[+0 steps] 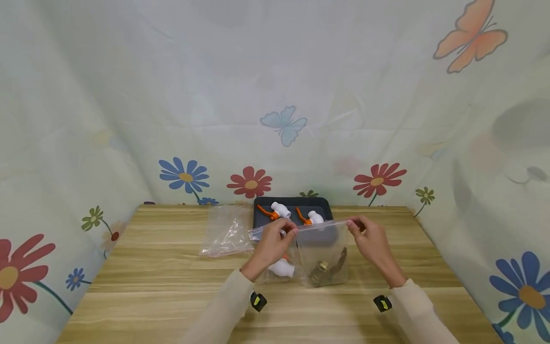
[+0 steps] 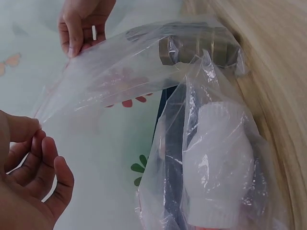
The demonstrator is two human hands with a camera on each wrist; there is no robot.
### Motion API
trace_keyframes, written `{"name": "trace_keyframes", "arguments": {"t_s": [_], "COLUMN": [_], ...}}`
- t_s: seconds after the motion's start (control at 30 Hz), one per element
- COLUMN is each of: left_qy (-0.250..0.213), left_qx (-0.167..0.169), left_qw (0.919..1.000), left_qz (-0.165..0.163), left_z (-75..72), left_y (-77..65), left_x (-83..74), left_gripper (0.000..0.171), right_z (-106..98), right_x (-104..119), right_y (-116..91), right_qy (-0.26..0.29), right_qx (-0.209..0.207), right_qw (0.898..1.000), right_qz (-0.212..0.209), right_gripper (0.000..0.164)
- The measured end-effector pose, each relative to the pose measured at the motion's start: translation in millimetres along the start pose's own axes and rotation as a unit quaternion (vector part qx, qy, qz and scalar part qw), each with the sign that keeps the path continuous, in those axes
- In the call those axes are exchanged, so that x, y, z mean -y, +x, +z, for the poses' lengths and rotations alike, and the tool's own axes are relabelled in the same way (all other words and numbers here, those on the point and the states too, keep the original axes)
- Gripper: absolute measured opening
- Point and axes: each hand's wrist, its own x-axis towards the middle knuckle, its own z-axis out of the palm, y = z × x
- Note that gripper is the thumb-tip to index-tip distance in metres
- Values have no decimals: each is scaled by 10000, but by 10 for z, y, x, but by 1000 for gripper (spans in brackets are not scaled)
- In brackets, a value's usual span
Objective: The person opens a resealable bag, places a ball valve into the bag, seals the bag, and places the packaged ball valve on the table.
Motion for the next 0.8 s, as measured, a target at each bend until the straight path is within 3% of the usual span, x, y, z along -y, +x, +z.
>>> {"name": "trace_keyframes", "arguments": {"t_s": [0.23, 0.53, 0.8], "left_qy": [225, 454, 777], "left_qx": [-282, -299, -154], "left_qw": [9993, 9981, 9957], "left_qz": [-118, -279, -475], "left_z": [15, 8, 33], "left_y": [113, 233, 363], "left_x": [120, 241, 346], "left_gripper": [7, 4, 6], "right_z": [173, 348, 411], "right_x": [-69, -165, -237], "right_y": [203, 291, 285], "right_qy": [-157, -209, -207], "right_qx": [194, 351, 181], "right_qw": [9995, 9985, 9988], "right_qz": [201, 377, 401], "right_gripper": [13, 14, 13]}}
